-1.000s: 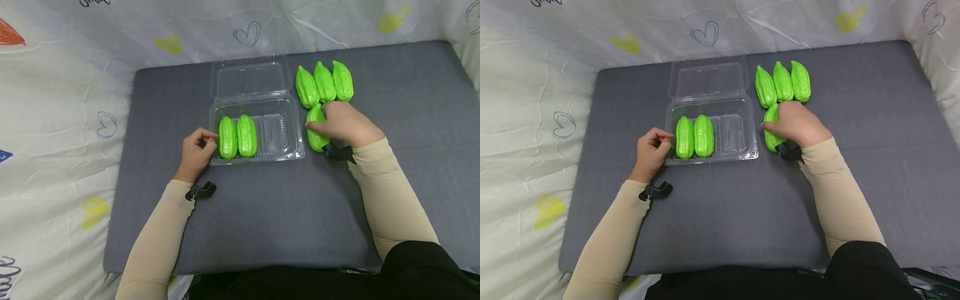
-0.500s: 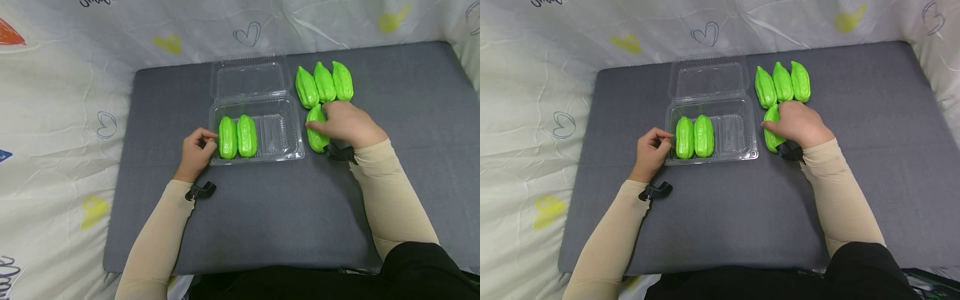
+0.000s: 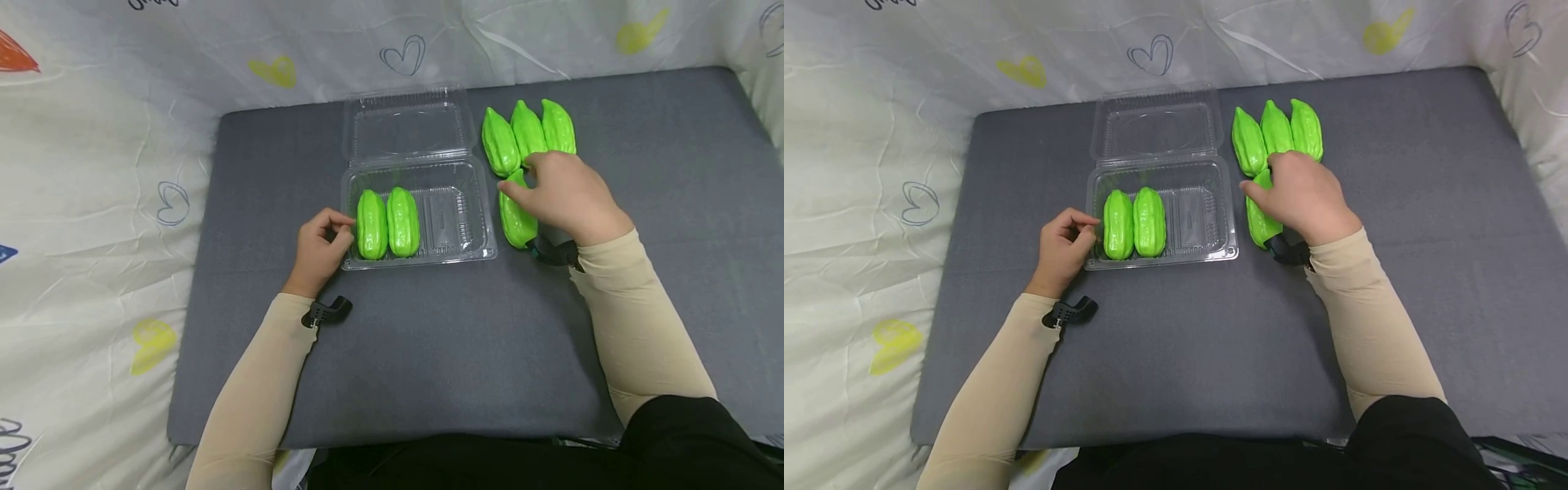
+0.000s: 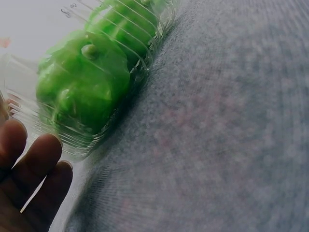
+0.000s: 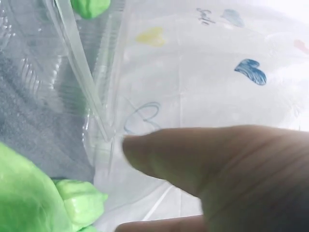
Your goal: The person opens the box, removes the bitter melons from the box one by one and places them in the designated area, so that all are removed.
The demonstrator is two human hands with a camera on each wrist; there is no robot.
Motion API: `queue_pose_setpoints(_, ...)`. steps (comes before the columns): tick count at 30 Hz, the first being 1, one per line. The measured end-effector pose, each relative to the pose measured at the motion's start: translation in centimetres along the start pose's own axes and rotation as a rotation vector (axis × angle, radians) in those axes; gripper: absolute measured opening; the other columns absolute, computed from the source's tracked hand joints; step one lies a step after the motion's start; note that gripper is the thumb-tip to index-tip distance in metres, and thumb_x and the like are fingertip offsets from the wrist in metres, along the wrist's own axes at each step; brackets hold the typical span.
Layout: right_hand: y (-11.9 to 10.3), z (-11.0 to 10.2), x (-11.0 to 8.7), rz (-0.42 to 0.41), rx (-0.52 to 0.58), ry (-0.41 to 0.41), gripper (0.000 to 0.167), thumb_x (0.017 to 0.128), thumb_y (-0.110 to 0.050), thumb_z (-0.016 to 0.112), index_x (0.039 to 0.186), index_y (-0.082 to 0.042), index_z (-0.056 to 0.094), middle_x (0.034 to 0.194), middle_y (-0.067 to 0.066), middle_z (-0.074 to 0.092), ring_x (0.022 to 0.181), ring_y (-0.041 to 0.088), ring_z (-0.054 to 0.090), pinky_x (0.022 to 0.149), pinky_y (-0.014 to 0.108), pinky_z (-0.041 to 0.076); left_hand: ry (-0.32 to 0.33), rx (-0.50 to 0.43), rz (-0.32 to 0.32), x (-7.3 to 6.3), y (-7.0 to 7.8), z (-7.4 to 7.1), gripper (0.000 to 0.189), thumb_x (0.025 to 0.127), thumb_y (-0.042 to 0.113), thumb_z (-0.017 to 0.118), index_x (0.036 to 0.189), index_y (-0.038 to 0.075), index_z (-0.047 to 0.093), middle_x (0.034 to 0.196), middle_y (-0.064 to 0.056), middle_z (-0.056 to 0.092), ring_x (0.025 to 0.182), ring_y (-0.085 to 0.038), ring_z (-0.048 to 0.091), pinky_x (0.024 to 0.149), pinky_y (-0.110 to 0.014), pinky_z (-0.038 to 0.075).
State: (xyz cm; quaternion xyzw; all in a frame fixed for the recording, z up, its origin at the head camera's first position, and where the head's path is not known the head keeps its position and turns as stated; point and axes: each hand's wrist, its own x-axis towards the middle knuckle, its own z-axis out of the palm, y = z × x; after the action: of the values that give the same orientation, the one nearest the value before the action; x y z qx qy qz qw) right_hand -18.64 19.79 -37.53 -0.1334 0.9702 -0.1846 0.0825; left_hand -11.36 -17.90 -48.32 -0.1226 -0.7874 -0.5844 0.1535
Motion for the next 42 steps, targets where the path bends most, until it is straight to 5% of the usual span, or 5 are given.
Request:
queue_pose_setpoints(4,-0.6,0.2,-0.2,-0.011,0.048,0.089,0.045,0.100,-0.049,0.061,0.084,-0.007,0.059,0.070,0.005,0.048,0.066,0.024,0.043,0.054,0.040,0.032,-0.011,0.003,0.006,0.0,-0.1,-0.1,0.021,0.090,-0.011,0.054,0.099,-0.007,0.073,0.075,-0.002,0.059,0.061,-0.011,0.050,0.058,-0.022,0.041)
queue_pose_setpoints(10,-1.4,0.3,-0.4,-0.012,0.151,0.126,0.058,0.100,-0.043,0.063,0.135,0.001,0.067,0.114,0.020,0.073,0.104,0.035,0.067,0.087,0.057,0.051,-0.008,0.015,-0.011,0.0,0.2,0.0,0.019,0.090,-0.011,0.055,0.099,-0.009,0.072,0.076,-0.003,0.059,0.062,-0.008,0.049,0.059,-0.020,0.040)
queue_pose_setpoints(20,-3.2,1.3,-0.6,-0.075,0.316,0.224,0.046,0.099,-0.033,0.066,0.130,0.002,0.070,0.107,0.019,0.075,0.093,0.031,0.072,0.084,0.048,0.053,-0.014,-0.002,-0.006,0.0,0.0,0.0,0.019,0.091,-0.011,0.056,0.100,-0.008,0.072,0.076,-0.001,0.059,0.062,-0.009,0.050,0.058,-0.021,0.041)
queue_pose_setpoints(34,-4.8,2.4,-0.8,-0.156,0.324,0.117,0.048,0.099,-0.032,0.068,0.136,-0.001,0.066,0.118,0.019,0.073,0.103,0.031,0.070,0.090,0.051,0.054,-0.018,0.003,0.027,0.1,-0.4,-0.1,0.019,0.088,-0.007,0.055,0.098,-0.007,0.071,0.074,0.003,0.061,0.059,-0.010,0.049,0.056,-0.023,0.041)
queue_pose_setpoints(42,-5.5,3.4,-1.0,-0.301,0.296,0.041,0.051,0.098,-0.030,0.072,0.141,-0.004,0.064,0.137,0.015,0.066,0.109,0.032,0.068,0.093,0.048,0.053,-0.008,-0.001,-0.005,0.1,-0.1,0.1,0.018,0.089,-0.011,0.055,0.098,-0.009,0.071,0.075,0.006,0.060,0.061,-0.008,0.049,0.058,-0.021,0.041)
